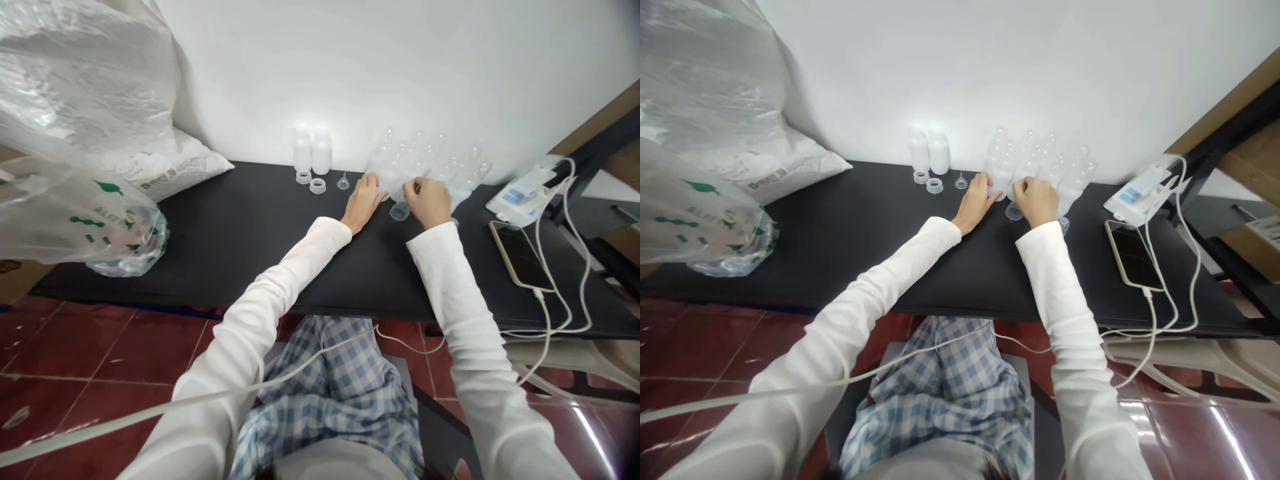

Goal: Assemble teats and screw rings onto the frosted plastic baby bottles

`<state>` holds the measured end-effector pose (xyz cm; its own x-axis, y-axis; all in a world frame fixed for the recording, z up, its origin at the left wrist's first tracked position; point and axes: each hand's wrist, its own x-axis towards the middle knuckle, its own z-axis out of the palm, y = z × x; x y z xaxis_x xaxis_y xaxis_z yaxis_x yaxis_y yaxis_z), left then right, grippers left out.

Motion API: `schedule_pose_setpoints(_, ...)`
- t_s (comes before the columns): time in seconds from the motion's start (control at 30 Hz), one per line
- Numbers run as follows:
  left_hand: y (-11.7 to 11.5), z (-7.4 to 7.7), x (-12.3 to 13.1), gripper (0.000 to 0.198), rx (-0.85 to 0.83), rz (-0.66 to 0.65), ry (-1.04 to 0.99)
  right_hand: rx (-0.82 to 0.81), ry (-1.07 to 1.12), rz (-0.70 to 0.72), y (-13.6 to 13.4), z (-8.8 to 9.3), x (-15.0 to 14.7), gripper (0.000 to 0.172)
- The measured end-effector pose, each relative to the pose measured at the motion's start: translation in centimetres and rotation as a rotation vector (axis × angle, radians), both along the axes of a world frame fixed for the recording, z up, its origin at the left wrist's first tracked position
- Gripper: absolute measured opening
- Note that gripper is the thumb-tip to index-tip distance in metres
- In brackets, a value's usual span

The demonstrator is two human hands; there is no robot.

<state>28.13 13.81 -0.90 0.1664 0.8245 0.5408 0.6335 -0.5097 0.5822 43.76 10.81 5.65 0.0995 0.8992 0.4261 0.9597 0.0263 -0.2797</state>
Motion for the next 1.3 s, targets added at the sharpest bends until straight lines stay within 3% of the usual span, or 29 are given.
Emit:
schedule_pose_setpoints(0.4,0.9,-0.9,0.3,0.016,0.026,-0.086,0.017,-0.072,-0.012,-0.074,-1.3,1.5,-1.1,0.027)
schedule_pose_setpoints(0.6,-1.0,0.6,-0.1,0.017,-0.005,-0.052,0.099,-0.045,-0.031,-0.093,-1.0,0.8,-1.0,0.026)
schedule_pose_setpoints(0.73,-2.4,2.0,-3.3,0.016,0.062,0.068,0.156,0.063,-0.042,-0.074,-0.6,-0.1,-1.0,0.029)
schedule_pose_setpoints(0.83,-2.4,2.3,-7.6,0.022,0.078,0.187,0.143,0.123,-0.060,0.013,-0.6,-0.8,-1.6,0.031)
schedule_pose_setpoints(0.97,-1.4,1.6,-12.0,0.032,-0.012,0.401,0.001,0.195,-0.089,0.248,-0.8,-2.2,-3.3,0.032)
schedule_pose_setpoints(1.13,-0.9,0.5,-12.5,0.032,-0.062,0.285,0.107,0.193,-0.125,0.497,-0.7,-4.4,-6.2,0.038)
schedule_pose_setpoints(1.3,-1.1,-0.2,-12.0,0.038,-0.069,0.209,0.233,0.066,-0.128,0.479,0.0,-5.5,-7.6,0.049)
